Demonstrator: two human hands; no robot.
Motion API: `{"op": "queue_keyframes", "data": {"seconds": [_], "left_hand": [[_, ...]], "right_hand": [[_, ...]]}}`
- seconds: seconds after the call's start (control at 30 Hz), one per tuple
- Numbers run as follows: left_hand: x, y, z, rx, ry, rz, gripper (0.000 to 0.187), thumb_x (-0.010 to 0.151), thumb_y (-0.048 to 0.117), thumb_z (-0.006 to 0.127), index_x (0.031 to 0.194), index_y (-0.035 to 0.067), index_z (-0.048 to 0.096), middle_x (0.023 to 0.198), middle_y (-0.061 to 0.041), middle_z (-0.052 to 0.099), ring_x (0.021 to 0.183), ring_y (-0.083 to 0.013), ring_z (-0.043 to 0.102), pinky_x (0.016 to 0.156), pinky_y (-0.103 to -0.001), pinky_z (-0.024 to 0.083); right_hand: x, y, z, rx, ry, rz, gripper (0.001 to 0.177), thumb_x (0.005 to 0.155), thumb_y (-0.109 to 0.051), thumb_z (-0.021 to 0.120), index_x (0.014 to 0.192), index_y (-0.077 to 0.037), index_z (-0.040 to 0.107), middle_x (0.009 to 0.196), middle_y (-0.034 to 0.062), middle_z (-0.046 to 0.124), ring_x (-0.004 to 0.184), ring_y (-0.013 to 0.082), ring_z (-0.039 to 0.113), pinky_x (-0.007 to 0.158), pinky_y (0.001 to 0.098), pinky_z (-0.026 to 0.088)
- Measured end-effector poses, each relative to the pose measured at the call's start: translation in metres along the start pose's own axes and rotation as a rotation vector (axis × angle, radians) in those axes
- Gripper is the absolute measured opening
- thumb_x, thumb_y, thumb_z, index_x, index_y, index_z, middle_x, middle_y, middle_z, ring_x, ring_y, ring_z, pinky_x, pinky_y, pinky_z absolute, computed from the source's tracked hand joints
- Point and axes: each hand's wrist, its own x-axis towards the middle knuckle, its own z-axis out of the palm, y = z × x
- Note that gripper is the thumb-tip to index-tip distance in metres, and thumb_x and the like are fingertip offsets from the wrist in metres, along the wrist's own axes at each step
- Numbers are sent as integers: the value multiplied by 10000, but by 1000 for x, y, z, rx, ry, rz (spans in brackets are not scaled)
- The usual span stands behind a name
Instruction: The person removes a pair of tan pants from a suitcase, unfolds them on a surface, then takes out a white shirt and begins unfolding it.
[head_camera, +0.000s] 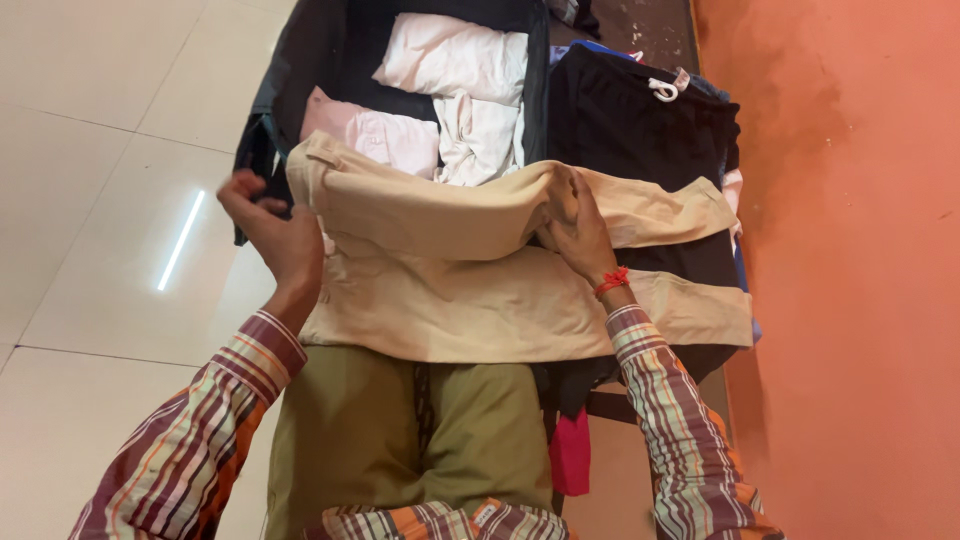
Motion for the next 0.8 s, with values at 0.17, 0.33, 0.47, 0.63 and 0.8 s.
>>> {"op": "queue_keyframes", "data": {"seconds": [0.17,0.33,0.47,0.63,0.8], "left_hand": [[14,-21,1,-136,-99,-829,655,810,60,681,1393,54,383,1244,-116,525,1054,-191,556,773,-351,533],[3,30,-4,-69,-378,-572,410,904,247,783,1161,-43,649,978,-134,665,808,-218,623,660,-347,471],[-2,61,-2,90,-424,-172,287,952,220,748,1050,-47,713,875,-95,739,754,-176,697,666,-311,527],[-15,86,-1,-83,-585,57,367,985,177,647,1285,-34,633,1011,-115,727,859,-155,679,721,-314,564],[-37,100,8,-122,-966,42,429,965,176,620,1358,10,574,953,-92,751,809,-183,734,701,-323,597]], "right_hand": [[-1,3,1,5,17,11,796,928,-147,701,1594,-27,282,1575,233,449,1486,350,437,1194,414,389],[-5,6,5,9,14,-9,787,914,-109,684,1590,-22,292,1572,239,448,1469,363,442,1179,428,393],[-5,-2,7,-10,58,-10,778,872,-91,708,1553,-22,338,1512,225,491,1420,356,486,1153,425,429],[-7,-34,6,-35,226,-106,643,938,-89,718,1523,-63,450,1518,173,550,1437,328,540,1191,411,467],[-8,-93,6,27,130,-410,795,902,-202,840,1539,-69,384,1582,182,433,1500,361,412,1252,451,361]]}}
